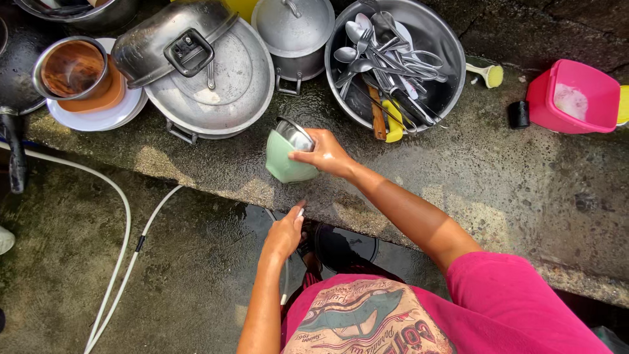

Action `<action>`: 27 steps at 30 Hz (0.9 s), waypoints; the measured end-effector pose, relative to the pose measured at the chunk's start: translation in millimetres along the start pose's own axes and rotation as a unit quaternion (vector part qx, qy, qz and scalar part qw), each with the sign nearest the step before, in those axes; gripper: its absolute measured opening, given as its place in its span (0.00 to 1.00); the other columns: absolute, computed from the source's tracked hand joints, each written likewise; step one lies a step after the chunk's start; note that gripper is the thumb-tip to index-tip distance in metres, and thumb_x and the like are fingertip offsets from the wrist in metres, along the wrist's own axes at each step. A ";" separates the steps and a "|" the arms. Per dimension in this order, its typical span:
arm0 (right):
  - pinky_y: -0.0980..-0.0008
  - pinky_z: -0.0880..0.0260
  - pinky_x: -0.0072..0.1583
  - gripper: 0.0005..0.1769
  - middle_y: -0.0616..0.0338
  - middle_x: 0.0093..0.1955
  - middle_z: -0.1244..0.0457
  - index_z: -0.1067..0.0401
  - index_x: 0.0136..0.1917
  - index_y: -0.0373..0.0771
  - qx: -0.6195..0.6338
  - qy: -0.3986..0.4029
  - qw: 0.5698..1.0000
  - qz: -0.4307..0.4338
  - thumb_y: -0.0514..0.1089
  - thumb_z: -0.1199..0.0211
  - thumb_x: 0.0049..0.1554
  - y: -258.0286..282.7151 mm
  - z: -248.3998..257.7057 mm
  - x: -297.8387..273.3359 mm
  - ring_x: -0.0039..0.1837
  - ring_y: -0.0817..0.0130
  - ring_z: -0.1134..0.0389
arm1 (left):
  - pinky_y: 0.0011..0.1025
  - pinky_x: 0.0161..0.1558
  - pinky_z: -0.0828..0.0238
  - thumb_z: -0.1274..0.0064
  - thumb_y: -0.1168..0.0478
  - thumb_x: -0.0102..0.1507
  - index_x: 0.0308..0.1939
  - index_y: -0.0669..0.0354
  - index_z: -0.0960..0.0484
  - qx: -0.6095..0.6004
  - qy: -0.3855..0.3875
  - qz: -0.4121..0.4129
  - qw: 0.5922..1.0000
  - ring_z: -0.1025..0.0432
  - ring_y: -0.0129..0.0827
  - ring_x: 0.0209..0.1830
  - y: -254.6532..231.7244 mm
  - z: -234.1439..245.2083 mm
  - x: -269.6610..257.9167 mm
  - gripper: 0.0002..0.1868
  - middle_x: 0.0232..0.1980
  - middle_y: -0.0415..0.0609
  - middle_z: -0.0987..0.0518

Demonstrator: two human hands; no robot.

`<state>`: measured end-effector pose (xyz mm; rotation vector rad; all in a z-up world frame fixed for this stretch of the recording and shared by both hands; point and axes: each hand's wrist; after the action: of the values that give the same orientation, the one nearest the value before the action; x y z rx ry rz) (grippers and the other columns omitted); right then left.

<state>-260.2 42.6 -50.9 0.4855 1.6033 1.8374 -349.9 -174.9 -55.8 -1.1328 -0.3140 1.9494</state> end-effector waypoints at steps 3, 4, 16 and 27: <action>0.62 0.25 0.60 0.28 0.52 0.55 0.30 0.29 0.63 0.31 0.290 -0.088 0.953 -0.022 0.44 0.26 0.53 15.8 54.2 1.3 0.56 0.65 0.28 | 0.57 0.59 0.34 0.64 0.51 0.71 0.76 0.28 0.41 -0.007 -0.030 -0.009 0.999 0.29 0.67 0.58 19.4 29.6 5.0 0.27 0.52 0.73 0.21; 0.59 0.25 0.64 0.29 0.52 0.57 0.31 0.30 0.63 0.32 0.369 -0.107 0.923 -0.023 0.46 0.26 0.52 17.5 76.4 0.9 0.58 0.62 0.29 | 0.56 0.58 0.34 0.64 0.51 0.71 0.76 0.30 0.43 -0.024 -0.040 -0.010 0.999 0.28 0.68 0.56 27.0 42.4 7.0 0.27 0.51 0.73 0.21; 0.32 0.30 0.64 0.26 0.33 0.63 0.39 0.42 0.65 0.31 0.495 -0.418 0.761 0.027 0.42 0.35 0.59 -92.6 235.0 51.3 0.59 0.37 0.31 | 0.51 0.47 0.29 0.55 0.56 0.69 0.65 0.43 0.27 -0.016 -0.037 -0.204 0.978 0.24 0.64 0.45 -17.9 22.3 42.2 0.19 0.44 0.65 0.18; 0.51 0.46 0.79 0.21 0.54 0.74 0.40 0.33 0.68 0.43 -0.190 -0.567 0.801 0.000 0.38 0.38 0.62 -137.3 176.0 -192.0 0.78 0.51 0.42 | 0.45 0.42 0.26 0.56 0.57 0.69 0.67 0.43 0.27 0.007 0.028 -0.240 0.970 0.18 0.55 0.38 -145.9 -66.3 41.1 0.21 0.38 0.63 0.17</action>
<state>24.5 48.8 -126.1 1.1043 0.3959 1.3056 -227.6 -65.7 -33.8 -0.9895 -0.4946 1.4879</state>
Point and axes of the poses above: each hand's wrist, its own x-axis towards the middle knuckle, its own z-axis out of the back of the hand, y = z × x
